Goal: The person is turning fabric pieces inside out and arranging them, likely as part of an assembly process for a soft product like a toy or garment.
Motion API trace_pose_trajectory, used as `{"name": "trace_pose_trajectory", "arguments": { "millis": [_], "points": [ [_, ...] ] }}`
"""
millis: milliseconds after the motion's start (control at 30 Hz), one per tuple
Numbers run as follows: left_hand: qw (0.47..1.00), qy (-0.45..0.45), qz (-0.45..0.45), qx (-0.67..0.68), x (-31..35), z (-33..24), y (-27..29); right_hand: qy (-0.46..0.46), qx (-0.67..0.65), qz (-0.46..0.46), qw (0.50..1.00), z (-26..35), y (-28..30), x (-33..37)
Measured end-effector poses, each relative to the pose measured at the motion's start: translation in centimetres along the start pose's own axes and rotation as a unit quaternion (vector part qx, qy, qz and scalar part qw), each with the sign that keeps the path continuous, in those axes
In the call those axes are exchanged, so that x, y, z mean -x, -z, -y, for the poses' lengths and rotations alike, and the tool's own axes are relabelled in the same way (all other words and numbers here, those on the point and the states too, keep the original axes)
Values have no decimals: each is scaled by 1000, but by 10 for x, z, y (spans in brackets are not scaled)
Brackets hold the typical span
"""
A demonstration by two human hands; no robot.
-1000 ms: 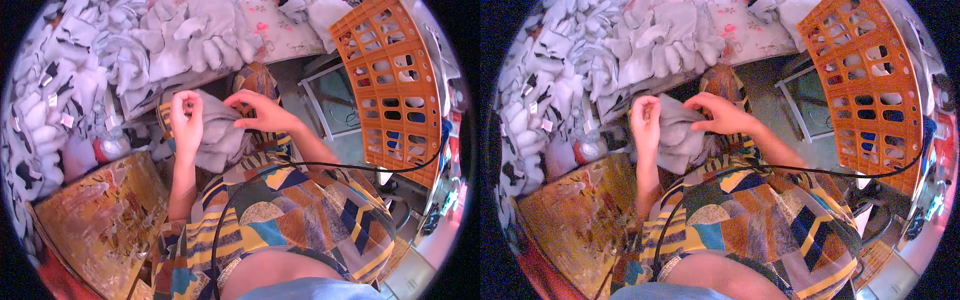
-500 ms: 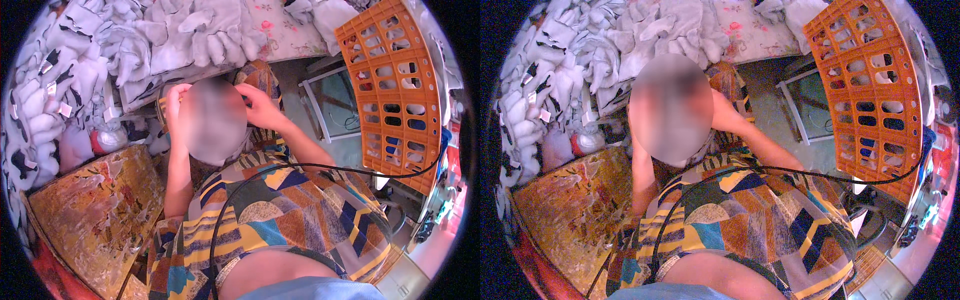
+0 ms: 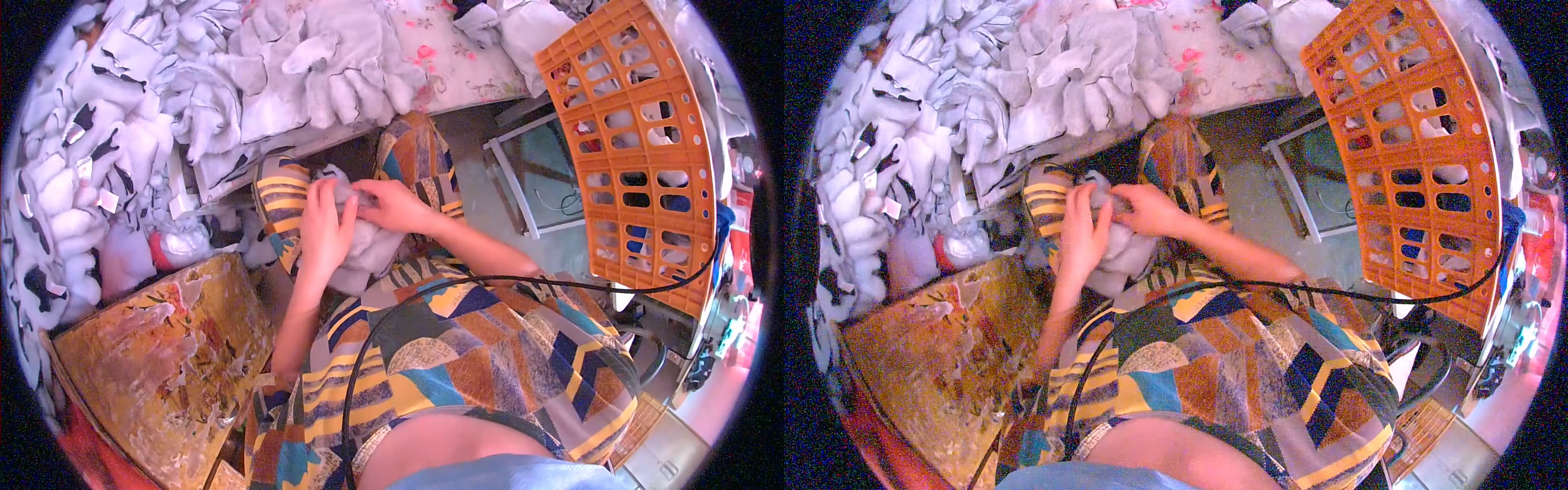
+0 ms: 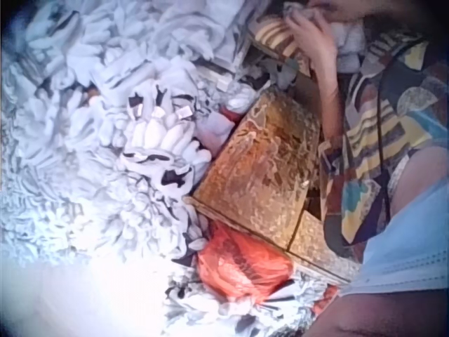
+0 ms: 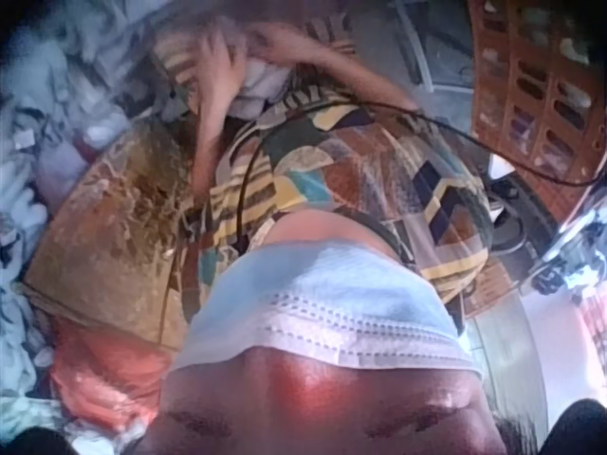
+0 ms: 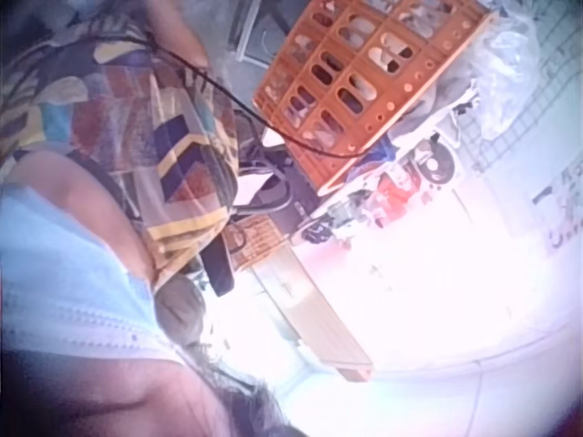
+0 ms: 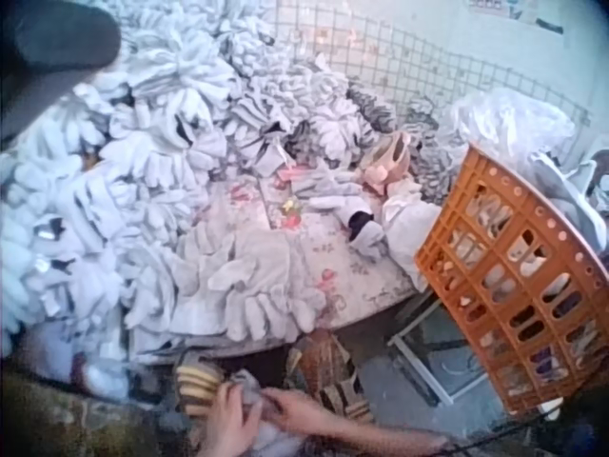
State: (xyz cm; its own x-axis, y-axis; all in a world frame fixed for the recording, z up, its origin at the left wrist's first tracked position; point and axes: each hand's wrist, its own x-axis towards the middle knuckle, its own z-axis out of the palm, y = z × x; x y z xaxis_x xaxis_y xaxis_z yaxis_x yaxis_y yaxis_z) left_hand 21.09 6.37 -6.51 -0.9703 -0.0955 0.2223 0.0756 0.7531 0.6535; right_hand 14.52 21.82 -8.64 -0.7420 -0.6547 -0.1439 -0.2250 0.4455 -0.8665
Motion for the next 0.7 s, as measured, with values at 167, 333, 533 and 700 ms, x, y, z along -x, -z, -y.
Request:
{"name": "trace_pose_trajectory", "arguments": {
  "millis": [167, 333, 533, 700],
  "points": [
    [969, 62, -147, 186, 36, -10, 10, -7, -257, 98, 961, 13, 13, 10],
    [910, -229, -347, 11, 52, -3, 25, 67, -403, 177, 895, 56, 37, 23],
    [972, -83, -221, 2, 60, 16, 21, 92, -346, -151, 921, 89, 84, 29],
    [996, -54, -65, -11, 30, 2, 47, 133, -414, -255, 864, 95, 120, 38]
  ]
}}
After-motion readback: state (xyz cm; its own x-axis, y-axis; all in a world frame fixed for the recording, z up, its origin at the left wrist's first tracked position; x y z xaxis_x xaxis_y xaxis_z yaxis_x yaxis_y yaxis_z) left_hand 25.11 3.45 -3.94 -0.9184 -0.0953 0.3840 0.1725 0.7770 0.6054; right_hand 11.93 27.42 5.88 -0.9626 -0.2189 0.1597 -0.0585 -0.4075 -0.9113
